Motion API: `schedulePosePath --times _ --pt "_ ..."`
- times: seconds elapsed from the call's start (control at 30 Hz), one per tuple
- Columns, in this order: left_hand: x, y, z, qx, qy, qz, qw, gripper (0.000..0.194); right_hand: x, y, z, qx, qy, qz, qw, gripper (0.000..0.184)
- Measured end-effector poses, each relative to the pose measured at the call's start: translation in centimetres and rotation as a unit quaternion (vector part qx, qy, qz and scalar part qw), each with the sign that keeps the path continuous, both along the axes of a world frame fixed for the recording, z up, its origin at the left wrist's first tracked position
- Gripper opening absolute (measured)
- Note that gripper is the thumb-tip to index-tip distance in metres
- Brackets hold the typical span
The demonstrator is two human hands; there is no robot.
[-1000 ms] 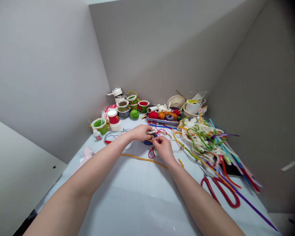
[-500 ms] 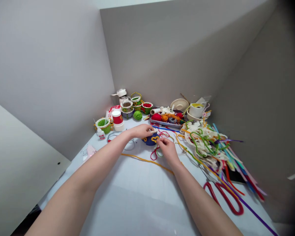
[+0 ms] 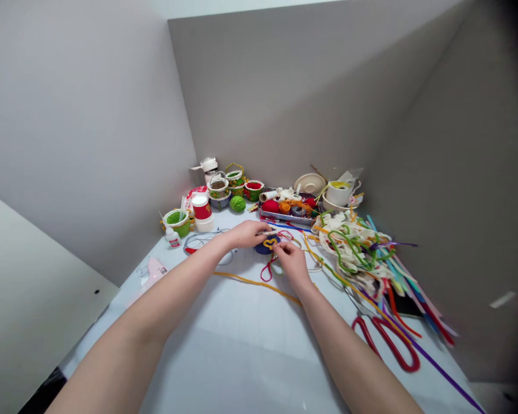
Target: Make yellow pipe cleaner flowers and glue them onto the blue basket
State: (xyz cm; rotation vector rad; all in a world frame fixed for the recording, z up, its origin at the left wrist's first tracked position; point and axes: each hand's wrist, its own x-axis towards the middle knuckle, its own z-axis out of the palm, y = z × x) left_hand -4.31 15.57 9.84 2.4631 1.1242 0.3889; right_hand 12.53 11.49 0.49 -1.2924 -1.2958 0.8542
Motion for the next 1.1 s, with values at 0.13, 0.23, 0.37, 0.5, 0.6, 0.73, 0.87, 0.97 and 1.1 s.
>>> schedulePosePath --times 0.13,0.23,0.37,0.5,0.6,0.73,0.87,0.97,1.1 --pt "-0.2 -0.4 -0.1 -0.016 -0.007 0.007 1.0 0.033 -0.1 0.1 -0.4 -0.003 -0.004 0.003 1.0 0.026" --pt "-0.2 -0.5 -0.2 -0.025 -0.004 0.013 1.0 0.036 -0.2 0.1 -0.7 -0.001 -0.009 0.006 1.0 0.028" --pt "-0.3 -0.5 -0.4 -0.019 0.005 0.014 1.0 0.033 -0.2 0.0 -0.8 0.003 -0.019 0.006 1.0 0.029" --pt "0.1 -0.7 -0.7 0.015 0.021 0.018 1.0 0.032 -0.2 -0.1 -0.9 0.01 -0.032 0.005 0.999 0.029" --pt "0.6 -1.0 -1.3 0.047 0.032 0.03 0.998 0.03 -0.1 -0.1 -1.1 0.018 -0.049 0.007 0.999 0.028" --pt "1.2 -1.8 -2.5 0.085 0.042 0.052 0.994 0.03 0.2 -0.2 -1.3 0.041 -0.088 -0.003 0.995 0.019" --pt "1.3 -3.0 -3.4 0.115 0.039 0.065 0.991 0.035 0.9 -0.4 -0.6 0.086 -0.135 -0.032 0.987 0.026" --pt "1.3 -3.9 -3.6 0.126 0.031 0.071 0.989 0.038 1.5 -0.2 0.0 0.111 -0.16 -0.014 0.981 0.034" --pt "1.3 -4.6 -4.0 0.135 0.014 0.084 0.987 0.037 2.2 0.1 0.2 0.117 -0.182 0.008 0.976 0.035"
